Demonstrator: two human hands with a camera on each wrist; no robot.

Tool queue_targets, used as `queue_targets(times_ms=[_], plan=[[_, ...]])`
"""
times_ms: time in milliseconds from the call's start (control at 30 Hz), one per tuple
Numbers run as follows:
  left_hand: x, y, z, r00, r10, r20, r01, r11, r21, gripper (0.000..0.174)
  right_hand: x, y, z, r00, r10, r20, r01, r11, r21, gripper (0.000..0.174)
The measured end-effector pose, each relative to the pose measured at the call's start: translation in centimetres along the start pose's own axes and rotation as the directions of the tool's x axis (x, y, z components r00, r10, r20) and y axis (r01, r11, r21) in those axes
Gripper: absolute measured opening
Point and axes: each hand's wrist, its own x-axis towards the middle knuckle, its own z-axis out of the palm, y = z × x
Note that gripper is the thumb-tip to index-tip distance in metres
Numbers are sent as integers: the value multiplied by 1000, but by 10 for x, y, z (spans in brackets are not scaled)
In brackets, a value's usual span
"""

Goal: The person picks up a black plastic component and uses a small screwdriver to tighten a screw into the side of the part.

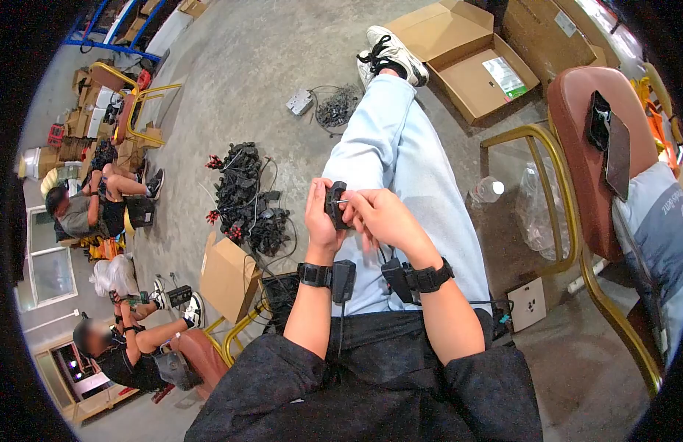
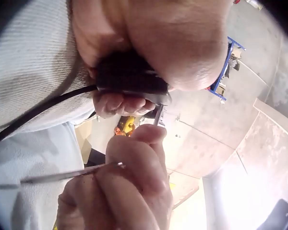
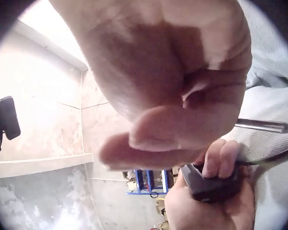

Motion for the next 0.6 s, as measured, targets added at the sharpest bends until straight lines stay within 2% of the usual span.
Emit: queue_targets(times_ms=[33, 67, 100, 233, 300, 333, 400, 467, 600], plan=[[0, 0, -2, 1000, -18, 12, 18, 1000, -6, 23, 3, 6, 1, 1000, 0, 0, 0, 1000, 0, 38], [0, 0, -3, 999, -36, 25, 36, 999, -12, 23, 8, 13, 4, 970, -239, -40, 233, 965, -120, 37], [0, 0, -2, 999, -36, 26, 36, 999, -12, 23, 11, 17, 5, 883, -467, -49, 443, 863, -244, 36], [0, 3, 1, 999, -48, -11, 48, 997, -62, 22, 11, 15, 5, 874, -479, -84, 456, 866, -204, 34], [0, 2, 1, 998, -59, -14, 57, 993, -100, 22, 8, 8, 0, 968, -247, -52, 243, 968, -67, 35], [1, 2, 1, 999, -46, 4, 46, 993, -108, 22, 7, 7, -1, 968, -247, -52, 244, 968, -67, 35], [1, 2, 1, 999, -34, 22, 36, 993, -116, 22, 5, 7, -1, 997, -75, 21, 73, 994, 79, 37], [1, 2, 4, 998, -18, -53, 16, 999, -43, 23, 0, 0, 2, 999, -35, 14, 34, 997, 69, 38], [0, 0, 2, 1000, -1, -13, 1, 1000, -10, 23, 0, -2, 1, 1000, 21, 2, -21, 998, 53, 39]])
